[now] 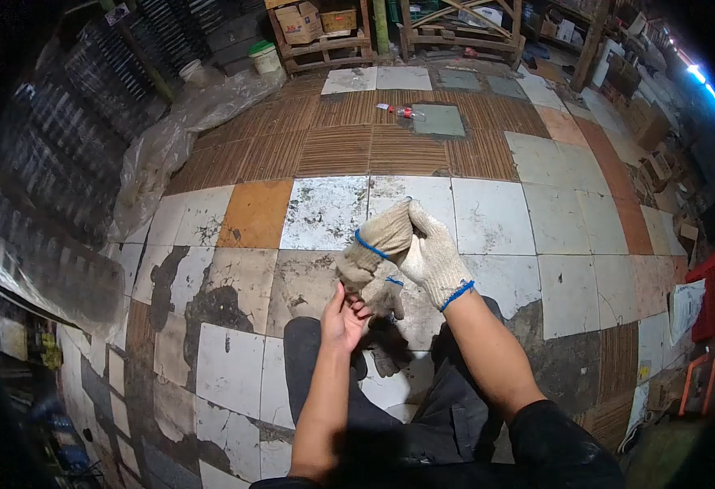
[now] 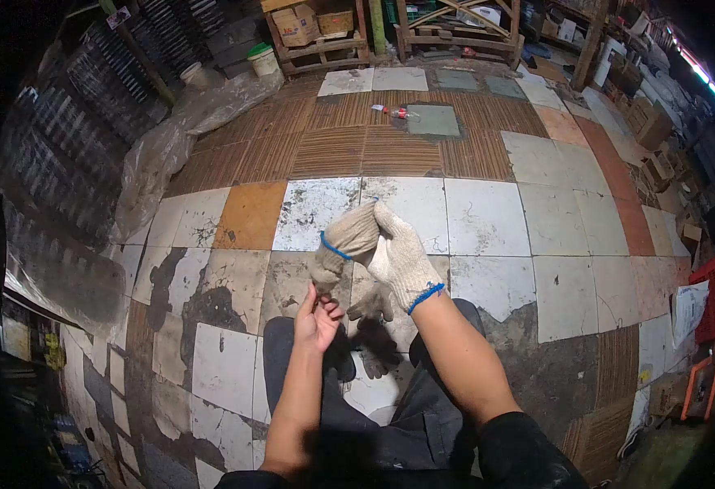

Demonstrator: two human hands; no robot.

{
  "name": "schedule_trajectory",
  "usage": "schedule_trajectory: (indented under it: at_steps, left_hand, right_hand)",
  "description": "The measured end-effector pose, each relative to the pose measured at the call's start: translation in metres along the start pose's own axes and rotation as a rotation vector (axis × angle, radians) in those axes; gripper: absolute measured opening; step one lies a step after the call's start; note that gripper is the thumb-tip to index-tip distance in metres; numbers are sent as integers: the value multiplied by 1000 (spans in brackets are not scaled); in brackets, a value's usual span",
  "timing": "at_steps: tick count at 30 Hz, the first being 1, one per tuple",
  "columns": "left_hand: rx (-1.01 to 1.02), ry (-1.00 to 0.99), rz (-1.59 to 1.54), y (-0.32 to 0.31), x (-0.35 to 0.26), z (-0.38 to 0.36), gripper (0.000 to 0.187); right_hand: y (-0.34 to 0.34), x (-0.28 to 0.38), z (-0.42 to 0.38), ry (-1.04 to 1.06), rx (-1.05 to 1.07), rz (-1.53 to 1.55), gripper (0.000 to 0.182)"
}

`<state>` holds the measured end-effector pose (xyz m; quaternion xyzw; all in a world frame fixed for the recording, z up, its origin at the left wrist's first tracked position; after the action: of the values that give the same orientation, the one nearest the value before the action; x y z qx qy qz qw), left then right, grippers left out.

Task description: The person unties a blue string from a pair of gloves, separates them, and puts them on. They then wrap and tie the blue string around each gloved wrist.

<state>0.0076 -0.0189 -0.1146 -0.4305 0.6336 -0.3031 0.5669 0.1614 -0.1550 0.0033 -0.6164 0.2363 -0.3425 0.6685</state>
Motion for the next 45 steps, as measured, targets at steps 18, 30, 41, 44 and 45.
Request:
schedule_trajectory:
  at_steps: [18, 30, 41, 44, 45]
  left_hand:
    - [-411, -1135, 1484, -107, -124, -175, 48]
    - [-220, -665, 399, -71, -187, -216, 33]
    - [-712, -124, 639, 133, -145, -188, 30]
    - [-920, -36, 1199, 101, -157, -195, 34]
    - [-858, -141, 1246, 83, -160, -191, 32]
  right_hand:
    - [32, 26, 0, 176, -246, -444, 27]
    - [39, 46, -2, 185, -252, -593, 21]
    - [19, 29, -25, -136, -187, -1191, 25]
    - [16, 25, -31, -152, -155, -1135, 25]
    - [13, 23, -28, -146, -120, -1105, 26]
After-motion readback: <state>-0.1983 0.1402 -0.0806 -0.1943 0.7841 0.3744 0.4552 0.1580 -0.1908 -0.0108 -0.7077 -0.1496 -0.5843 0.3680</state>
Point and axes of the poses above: each hand's wrist, its own z-axis towards the middle knuckle, its own y-axis out of the back of the hand, x = y × z, the point moved 6 cm from there along z, towards the middle knuckle, and after that the axes turned 12 degrees about x, right-handed, at the moved point
